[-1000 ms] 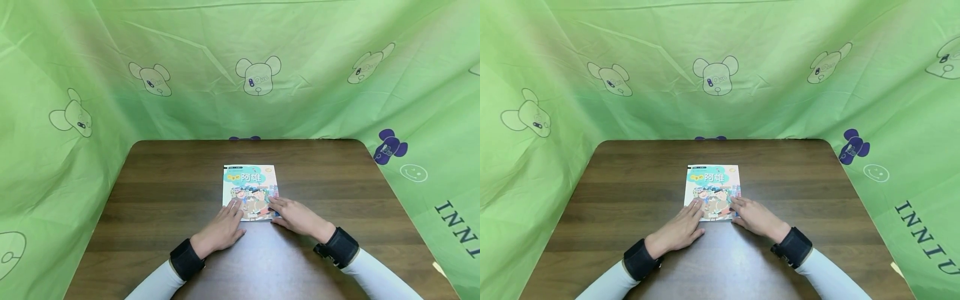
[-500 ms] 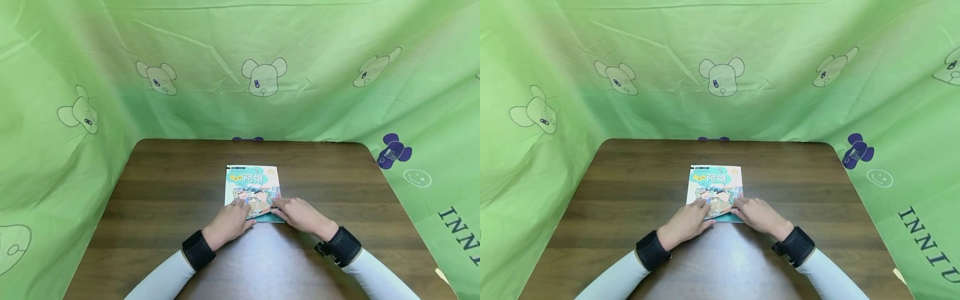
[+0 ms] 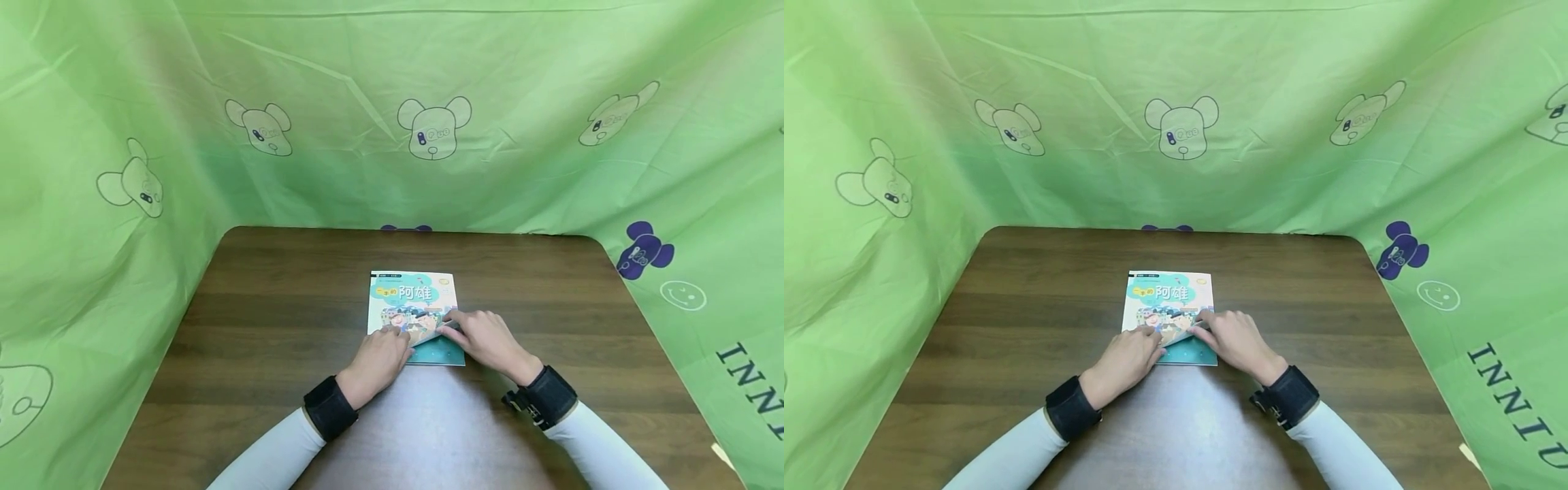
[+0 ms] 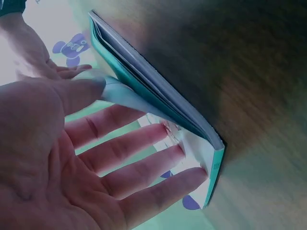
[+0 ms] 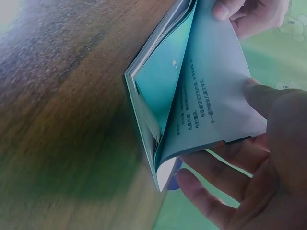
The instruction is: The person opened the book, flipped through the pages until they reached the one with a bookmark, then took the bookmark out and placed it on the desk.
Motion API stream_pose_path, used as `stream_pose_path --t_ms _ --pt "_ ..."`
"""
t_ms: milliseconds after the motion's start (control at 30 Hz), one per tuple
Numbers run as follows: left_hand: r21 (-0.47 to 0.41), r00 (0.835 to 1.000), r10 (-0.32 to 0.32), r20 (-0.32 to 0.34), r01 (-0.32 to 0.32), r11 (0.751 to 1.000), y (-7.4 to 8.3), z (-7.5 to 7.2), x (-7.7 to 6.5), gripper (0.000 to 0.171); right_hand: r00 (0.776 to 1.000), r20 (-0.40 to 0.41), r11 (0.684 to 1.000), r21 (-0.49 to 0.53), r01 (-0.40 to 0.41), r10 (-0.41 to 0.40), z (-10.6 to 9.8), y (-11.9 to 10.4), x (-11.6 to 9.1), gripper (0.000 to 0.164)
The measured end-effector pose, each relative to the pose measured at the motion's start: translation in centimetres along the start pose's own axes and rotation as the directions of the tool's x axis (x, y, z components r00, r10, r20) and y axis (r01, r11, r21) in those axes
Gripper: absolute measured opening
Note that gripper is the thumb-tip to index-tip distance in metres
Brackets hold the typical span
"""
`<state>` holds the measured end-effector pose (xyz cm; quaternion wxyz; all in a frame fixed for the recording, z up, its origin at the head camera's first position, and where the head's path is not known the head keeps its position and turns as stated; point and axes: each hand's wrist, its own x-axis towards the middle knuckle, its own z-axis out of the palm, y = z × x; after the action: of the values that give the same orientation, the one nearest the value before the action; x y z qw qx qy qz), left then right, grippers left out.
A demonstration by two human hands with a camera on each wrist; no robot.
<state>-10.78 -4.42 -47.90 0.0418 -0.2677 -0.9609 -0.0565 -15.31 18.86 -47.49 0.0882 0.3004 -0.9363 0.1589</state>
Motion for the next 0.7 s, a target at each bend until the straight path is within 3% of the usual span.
stream_pose_path --t_ms 167,367,533,700 --pt "0.004 0.999 -0.021 -0.030 0.021 1.000 0.0 0.2 0.1 0.026 0.998 -0.040 0.999 0.019 -0.039 0.040 -0.1 0.1 -0.1 0.050" --pt "-0.124 0.999 -0.032 0.009 0.033 0.992 -0.4 -0.1 0.3 0.027 0.988 -0.096 0.993 0.022 -0.116 0.118 -0.6 0.8 -1.1 0.078" --pt "-0.244 0.999 -0.024 -0.033 0.016 0.970 -1.0 -0.1 0.1 0.022 0.985 -0.081 0.988 0.006 -0.155 0.155 -0.3 1.1 -1.9 0.065" --pt "-0.348 0.996 -0.040 -0.083 0.009 0.938 -1.5 -0.1 -0.3 0.035 0.994 0.052 0.995 -0.019 -0.096 0.097 0.5 0.6 -2.1 0.062"
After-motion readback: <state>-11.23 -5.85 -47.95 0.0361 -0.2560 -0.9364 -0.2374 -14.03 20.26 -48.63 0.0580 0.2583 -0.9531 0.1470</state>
